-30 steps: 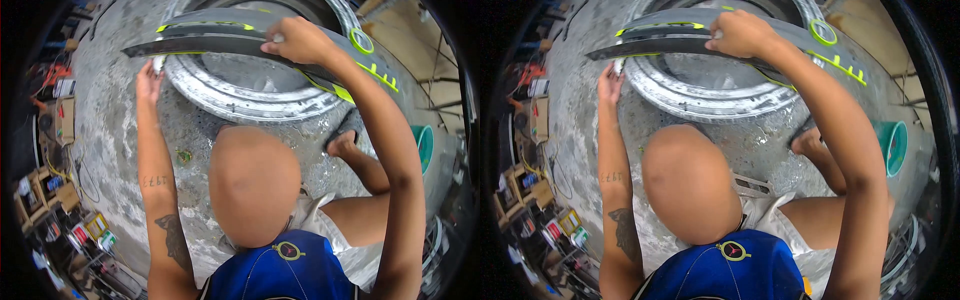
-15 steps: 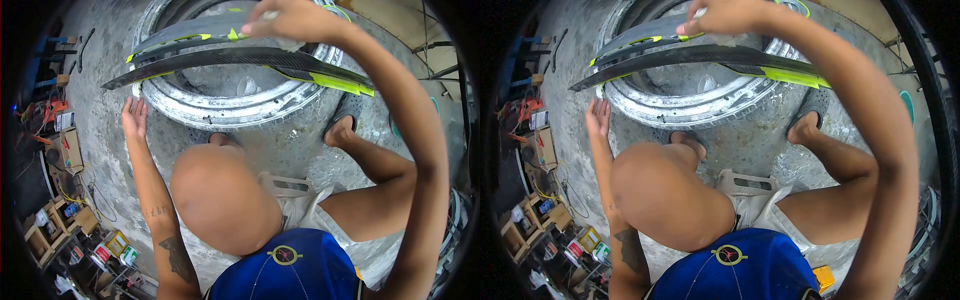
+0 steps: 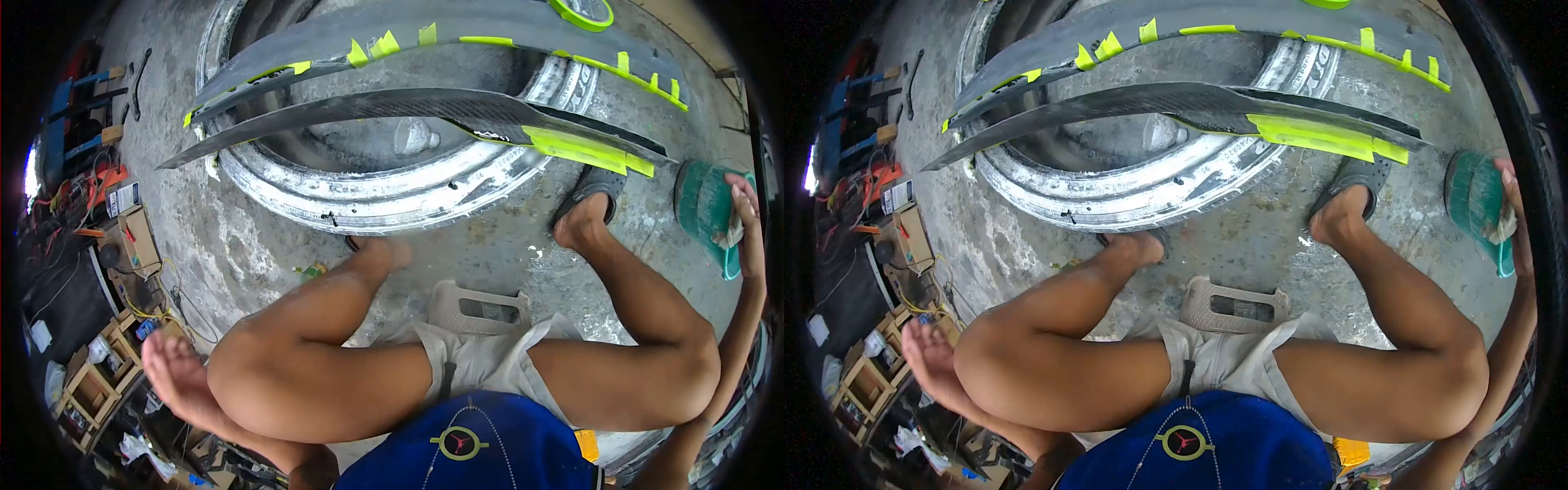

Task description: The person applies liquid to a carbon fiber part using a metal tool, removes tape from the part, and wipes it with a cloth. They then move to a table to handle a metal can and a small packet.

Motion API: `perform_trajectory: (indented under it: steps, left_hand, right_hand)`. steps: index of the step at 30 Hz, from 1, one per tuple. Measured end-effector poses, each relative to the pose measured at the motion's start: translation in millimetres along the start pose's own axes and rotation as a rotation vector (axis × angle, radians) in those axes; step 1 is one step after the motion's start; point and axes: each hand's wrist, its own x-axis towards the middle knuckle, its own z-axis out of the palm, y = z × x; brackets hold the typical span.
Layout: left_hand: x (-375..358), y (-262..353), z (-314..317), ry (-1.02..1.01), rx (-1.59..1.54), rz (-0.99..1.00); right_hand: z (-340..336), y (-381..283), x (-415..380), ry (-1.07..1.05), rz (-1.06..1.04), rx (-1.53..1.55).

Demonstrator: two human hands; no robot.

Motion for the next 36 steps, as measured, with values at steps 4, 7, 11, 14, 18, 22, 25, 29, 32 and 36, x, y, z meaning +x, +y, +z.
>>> perform_trajectory:
  steps: [4, 7, 11, 14, 18, 22, 25, 29, 32, 36]
  left_hand:
    - [13, 19, -17, -0.131, 0.046, 0.143]
    - [40, 17, -44, -0.507, 0.022, 0.311]
    - [37, 13, -15, -0.55, 0.182, 0.289]
    - [12, 6, 35, -0.695, 0.391, 0.752]
    - [32, 23, 5, -0.878, 0.546, 0.263]
    - [34, 22, 3, -1.12, 0.609, 0.495]
    - [31, 26, -3, -1.094, 0.731, 0.306]
    - [29, 21, -7, -1.079, 0.788, 0.3]
    - [33, 13, -9, -1.125, 0.748, 0.426]
    - [33, 19, 2, -1.19, 0.644, 0.536]
  right_hand:
    - [10, 103, 26, -0.019, 0.249, 0.045]
    - [42, 144, 36, -0.087, 0.333, -0.024]
    - [70, 156, 32, -0.1, 0.38, -0.018]
    - [91, 155, 27, -0.101, 0.385, -0.009]
    - [112, 152, 20, -0.09, 0.379, 0.008]
    - [124, 146, 9, -0.053, 0.361, 0.035]
    - [140, 139, 3, -0.03, 0.355, 0.071]
    - [158, 126, 0, -0.013, 0.362, 0.149]
    - [178, 116, 0, -0.009, 0.391, 0.252]
    - [219, 107, 5, 0.005, 0.46, 0.463]
